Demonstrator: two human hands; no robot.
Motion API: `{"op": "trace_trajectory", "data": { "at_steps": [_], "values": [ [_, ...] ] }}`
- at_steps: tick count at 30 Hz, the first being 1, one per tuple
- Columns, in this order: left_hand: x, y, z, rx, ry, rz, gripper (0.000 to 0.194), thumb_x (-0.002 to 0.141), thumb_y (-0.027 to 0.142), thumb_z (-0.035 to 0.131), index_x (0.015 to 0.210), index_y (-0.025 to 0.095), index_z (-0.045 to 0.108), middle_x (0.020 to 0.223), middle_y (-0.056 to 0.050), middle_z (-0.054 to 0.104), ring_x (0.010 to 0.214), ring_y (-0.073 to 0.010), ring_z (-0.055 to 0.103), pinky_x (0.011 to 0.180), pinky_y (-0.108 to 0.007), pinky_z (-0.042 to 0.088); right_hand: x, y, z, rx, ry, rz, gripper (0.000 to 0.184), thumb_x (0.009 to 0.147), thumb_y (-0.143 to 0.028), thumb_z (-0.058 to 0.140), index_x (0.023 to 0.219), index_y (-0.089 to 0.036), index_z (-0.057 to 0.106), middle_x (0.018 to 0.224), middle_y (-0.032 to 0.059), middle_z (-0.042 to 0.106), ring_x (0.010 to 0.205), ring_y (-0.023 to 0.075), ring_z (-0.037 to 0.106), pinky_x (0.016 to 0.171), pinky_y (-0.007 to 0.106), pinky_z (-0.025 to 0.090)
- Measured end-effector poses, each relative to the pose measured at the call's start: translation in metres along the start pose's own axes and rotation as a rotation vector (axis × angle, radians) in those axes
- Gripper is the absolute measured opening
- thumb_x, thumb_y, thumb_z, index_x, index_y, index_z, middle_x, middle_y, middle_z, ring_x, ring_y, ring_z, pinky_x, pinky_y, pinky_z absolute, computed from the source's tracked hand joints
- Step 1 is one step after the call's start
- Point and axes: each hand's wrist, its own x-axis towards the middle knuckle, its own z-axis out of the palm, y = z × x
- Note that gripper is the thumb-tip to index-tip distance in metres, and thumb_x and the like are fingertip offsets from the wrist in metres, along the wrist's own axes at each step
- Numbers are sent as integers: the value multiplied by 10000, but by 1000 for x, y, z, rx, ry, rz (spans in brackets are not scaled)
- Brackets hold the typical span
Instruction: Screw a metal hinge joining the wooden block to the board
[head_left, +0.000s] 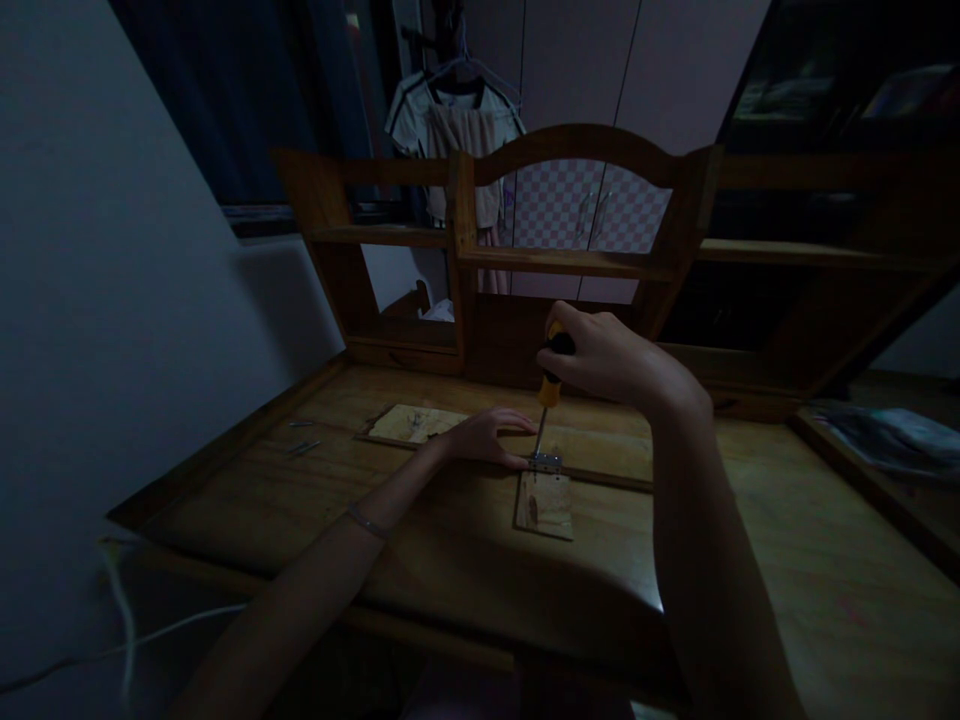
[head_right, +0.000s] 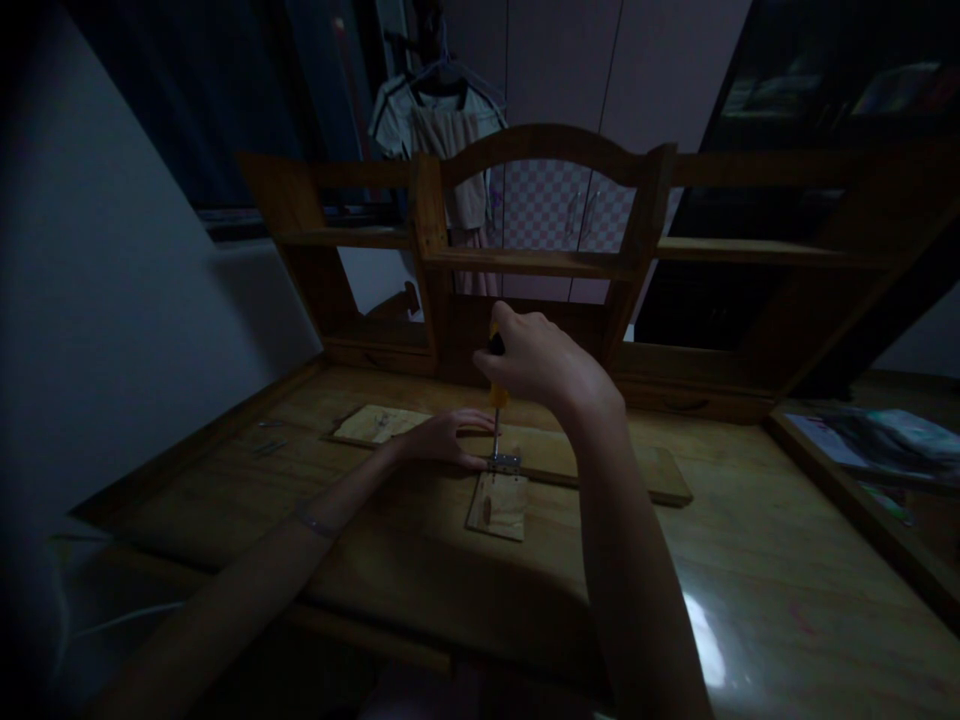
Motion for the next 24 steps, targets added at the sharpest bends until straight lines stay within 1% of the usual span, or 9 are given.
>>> {"op": "trace_trajectory", "data": {
  "at_steps": [4, 7, 10, 17, 24],
  "values": [
    [0, 0, 0, -3, 11, -18, 571, 633, 419, 832, 1141, 206, 680, 1247, -81, 664, 1162, -222, 616, 1039, -332, 457, 1, 2, 2, -15, 24, 13, 274, 878, -400, 491, 1032, -180, 546, 924, 119, 659, 829, 246, 604, 679, 311, 398],
    [1, -1, 0, -1, 2, -12, 579, 633, 424, 831, 1142, 193, 682, 1248, -90, 663, 1161, -225, 617, 1035, -335, 461, 0, 2, 1, -19, 18, 17, 272, 870, -409, 500, 1007, -179, 545, 884, 111, 660, 778, 237, 600, 650, 311, 391],
    [1, -1, 0, -3, -5, -24, 583, 632, 427, 831, 1149, 205, 680, 1255, -85, 659, 1168, -225, 613, 1036, -347, 462, 0, 2, 0, -5, -2, 11, 302, 843, -420, 525, 1026, -179, 540, 873, 103, 661, 743, 227, 590, 630, 309, 388],
    [1, 4, -3, 1, -24, -49, 572, 635, 419, 833, 1145, 211, 681, 1259, -82, 658, 1173, -227, 612, 1046, -360, 453, 3, 5, 3, 79, 7, -43, 283, 847, -377, 522, 1060, -191, 533, 952, 107, 664, 825, 222, 595, 700, 310, 414],
    [2, 5, -3, -20, -26, -88, 569, 625, 413, 836, 1137, 220, 682, 1250, -69, 666, 1162, -220, 622, 1043, -342, 461, 4, 9, 6, 3, 43, 2, 274, 865, -385, 498, 1047, -183, 537, 877, 101, 653, 767, 218, 575, 667, 313, 397]
  ]
}}
